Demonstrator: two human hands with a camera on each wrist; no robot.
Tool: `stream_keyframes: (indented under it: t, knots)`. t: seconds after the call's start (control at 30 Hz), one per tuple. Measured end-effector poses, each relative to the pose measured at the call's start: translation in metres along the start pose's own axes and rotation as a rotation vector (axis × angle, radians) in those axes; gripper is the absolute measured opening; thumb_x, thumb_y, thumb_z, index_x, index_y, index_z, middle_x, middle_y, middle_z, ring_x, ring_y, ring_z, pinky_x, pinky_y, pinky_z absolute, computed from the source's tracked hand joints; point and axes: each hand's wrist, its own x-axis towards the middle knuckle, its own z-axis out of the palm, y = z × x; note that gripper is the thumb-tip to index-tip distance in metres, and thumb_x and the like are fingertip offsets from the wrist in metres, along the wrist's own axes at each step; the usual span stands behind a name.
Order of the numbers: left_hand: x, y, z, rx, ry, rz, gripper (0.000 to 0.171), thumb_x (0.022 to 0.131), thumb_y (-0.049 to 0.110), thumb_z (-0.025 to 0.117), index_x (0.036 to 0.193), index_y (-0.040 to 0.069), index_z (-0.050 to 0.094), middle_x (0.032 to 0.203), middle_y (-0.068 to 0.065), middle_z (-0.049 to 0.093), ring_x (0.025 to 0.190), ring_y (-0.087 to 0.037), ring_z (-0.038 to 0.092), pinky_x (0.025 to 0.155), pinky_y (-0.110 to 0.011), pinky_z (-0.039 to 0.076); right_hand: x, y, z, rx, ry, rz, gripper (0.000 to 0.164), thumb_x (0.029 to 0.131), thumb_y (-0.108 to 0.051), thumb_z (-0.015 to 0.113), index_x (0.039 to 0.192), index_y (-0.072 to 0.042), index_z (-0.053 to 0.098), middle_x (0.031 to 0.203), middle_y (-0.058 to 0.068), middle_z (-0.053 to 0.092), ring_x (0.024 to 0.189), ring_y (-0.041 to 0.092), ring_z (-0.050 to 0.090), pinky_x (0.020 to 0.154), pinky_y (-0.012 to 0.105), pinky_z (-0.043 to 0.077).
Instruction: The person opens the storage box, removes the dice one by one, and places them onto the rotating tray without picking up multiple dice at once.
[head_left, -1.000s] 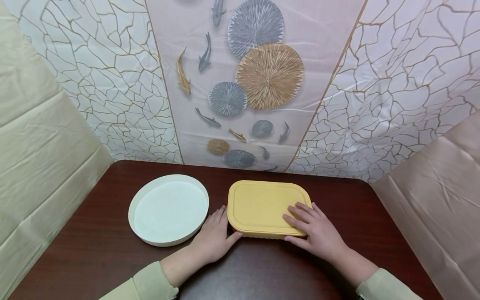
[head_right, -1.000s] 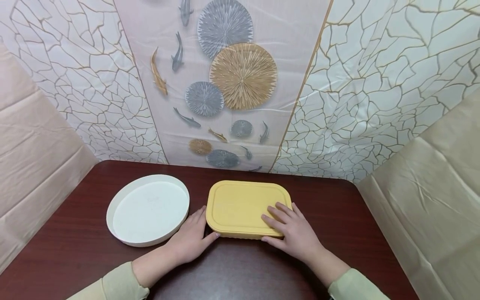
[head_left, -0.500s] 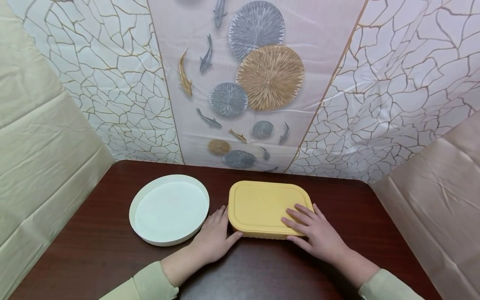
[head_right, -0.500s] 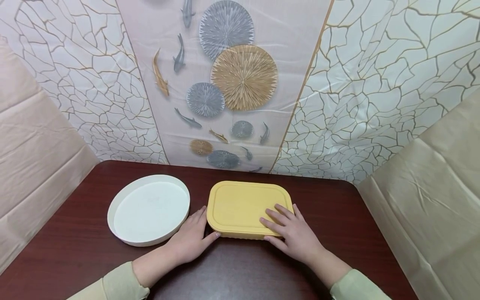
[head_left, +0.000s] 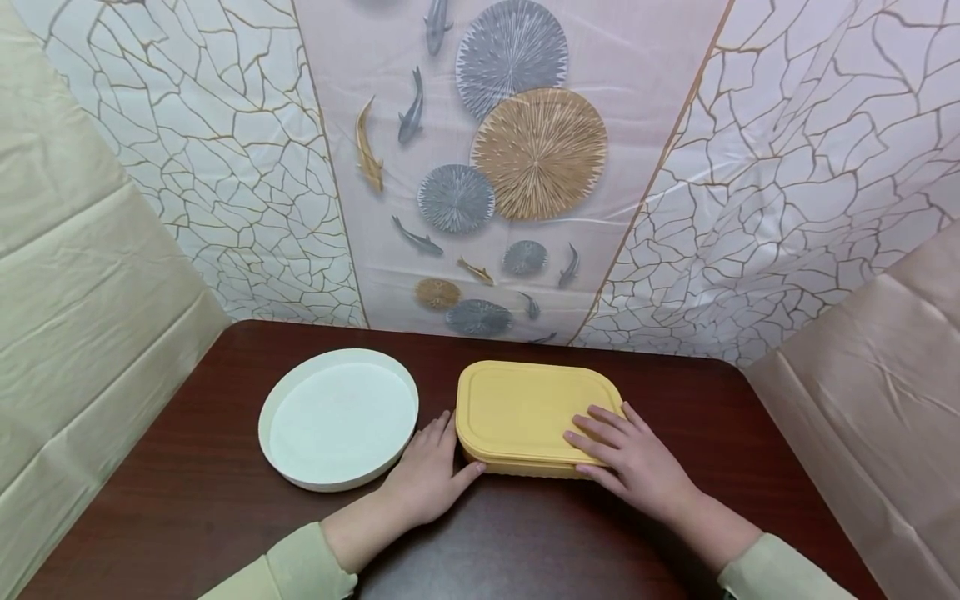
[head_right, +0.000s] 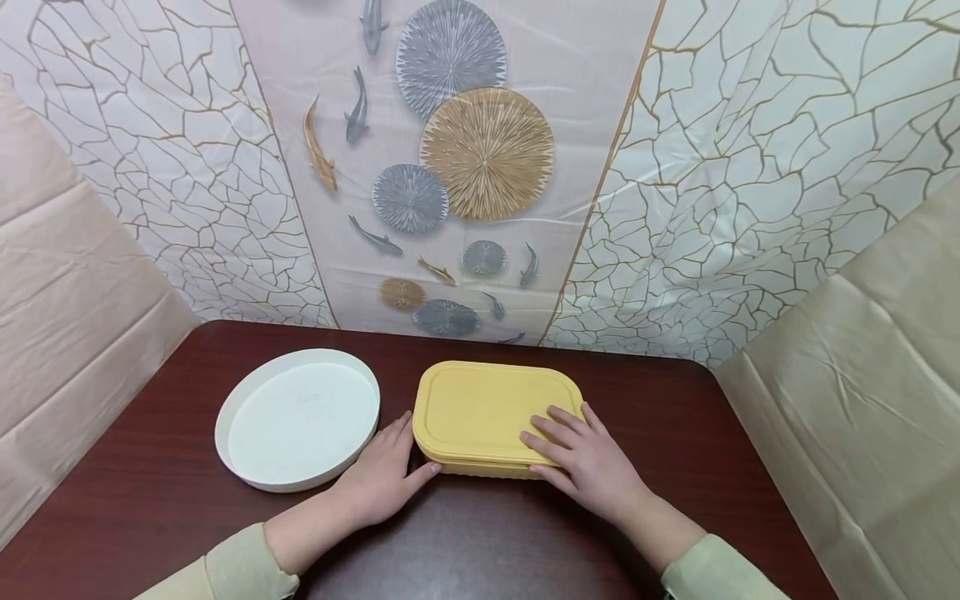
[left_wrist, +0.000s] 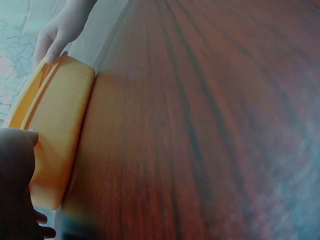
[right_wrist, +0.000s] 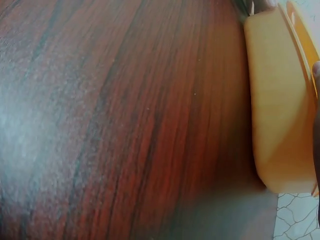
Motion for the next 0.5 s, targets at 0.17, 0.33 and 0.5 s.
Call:
stream_keyframes:
  t: [0.17,0.33,0.5]
  knots:
    - [-0.0007,0.0007,-0.0009,-0.001,0.003,0.001,0.089,0.098,0.063,0.043,0.154,-0.003,0.024,0.158,-0.026,0.025,0.146,-0.039,0.025,0.117,-0.050,0.024,0.0011,-0.0028,-0.0029,-0.018,-0.003,0.041,0.051,0.104,-0.055,0.035,0.136,-0.026,0.063,0.136,0.006,0.061,0.128,0.036,0.052,0.098,0.071,0.038]
    - [-0.0018,0.0012,-0.0021,-0.002,0.007,0.004,0.089,0.098,0.064,0.042,0.155,-0.002,0.023,0.158,-0.026,0.025,0.146,-0.040,0.026,0.117,-0.051,0.024,0.0024,-0.0053,-0.0053,-0.035,0.027,0.060,0.051,0.105,-0.053,0.034,0.135,-0.024,0.063,0.135,0.010,0.061,0.124,0.038,0.054,0.093,0.067,0.044]
    - [-0.0026,0.0015,-0.0016,0.004,0.000,0.000,0.090,0.098,0.065,0.040,0.156,-0.001,0.022,0.158,-0.025,0.025,0.146,-0.039,0.025,0.118,-0.050,0.024,0.0030,-0.0076,-0.0085,-0.054,0.054,0.075,0.052,0.105,-0.053,0.033,0.134,-0.022,0.064,0.134,0.011,0.061,0.121,0.038,0.057,0.095,0.058,0.047]
